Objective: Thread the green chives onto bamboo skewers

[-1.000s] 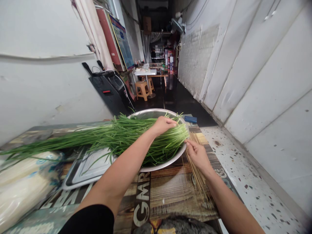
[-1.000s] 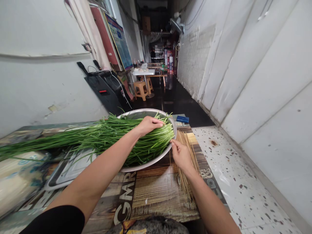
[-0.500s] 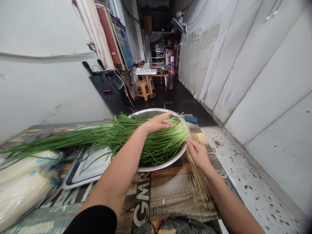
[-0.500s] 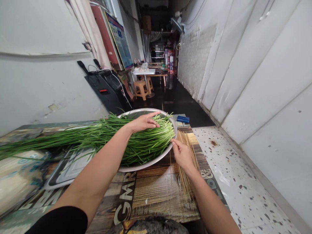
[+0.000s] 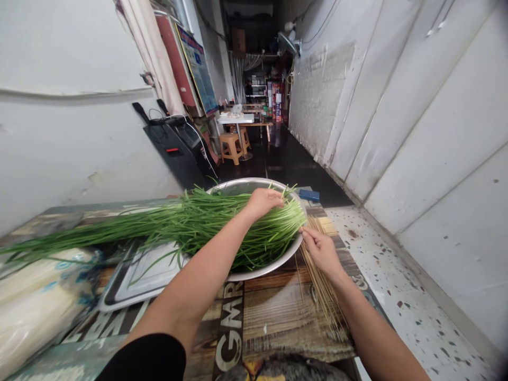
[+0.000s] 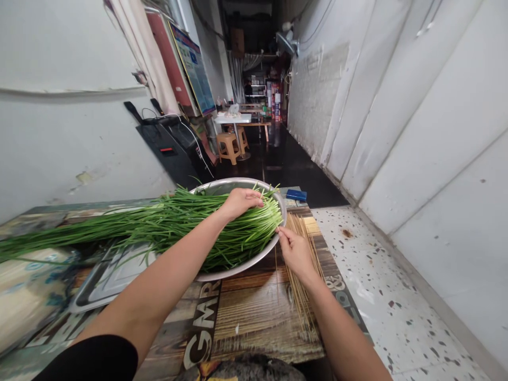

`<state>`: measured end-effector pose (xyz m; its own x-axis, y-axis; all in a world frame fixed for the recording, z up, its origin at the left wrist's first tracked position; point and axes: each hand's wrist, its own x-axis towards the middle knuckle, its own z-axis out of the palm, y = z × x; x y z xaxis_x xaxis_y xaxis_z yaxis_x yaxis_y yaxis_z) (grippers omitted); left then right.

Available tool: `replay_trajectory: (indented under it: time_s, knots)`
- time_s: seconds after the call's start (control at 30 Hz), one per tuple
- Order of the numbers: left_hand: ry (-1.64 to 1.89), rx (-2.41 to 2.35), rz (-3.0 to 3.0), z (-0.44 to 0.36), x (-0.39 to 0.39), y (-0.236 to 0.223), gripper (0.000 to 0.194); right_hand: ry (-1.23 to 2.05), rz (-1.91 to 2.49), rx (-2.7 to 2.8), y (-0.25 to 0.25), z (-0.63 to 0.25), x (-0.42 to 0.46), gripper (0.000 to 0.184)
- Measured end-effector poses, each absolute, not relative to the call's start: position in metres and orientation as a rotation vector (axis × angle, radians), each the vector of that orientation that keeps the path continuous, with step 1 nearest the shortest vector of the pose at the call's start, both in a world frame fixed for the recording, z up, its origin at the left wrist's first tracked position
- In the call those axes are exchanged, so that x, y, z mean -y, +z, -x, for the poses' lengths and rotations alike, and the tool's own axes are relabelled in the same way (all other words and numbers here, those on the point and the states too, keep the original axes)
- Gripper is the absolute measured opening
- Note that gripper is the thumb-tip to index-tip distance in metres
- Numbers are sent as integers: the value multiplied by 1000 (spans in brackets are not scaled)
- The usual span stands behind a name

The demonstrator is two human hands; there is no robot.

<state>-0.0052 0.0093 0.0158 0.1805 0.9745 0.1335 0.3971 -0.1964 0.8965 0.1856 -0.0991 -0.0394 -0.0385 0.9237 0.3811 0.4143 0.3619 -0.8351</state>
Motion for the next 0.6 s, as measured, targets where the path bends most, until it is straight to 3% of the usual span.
replay_trajectory:
  time_s: [0.13, 0.6]
  knots:
    - [1009, -1251, -1763, 1, -6, 18, 20, 639, 1223, 1640, -38, -185, 100, 32]
    - [951, -1232, -1845, 1, -3, 23, 19, 651, 1241, 1626, -38, -185, 100, 31]
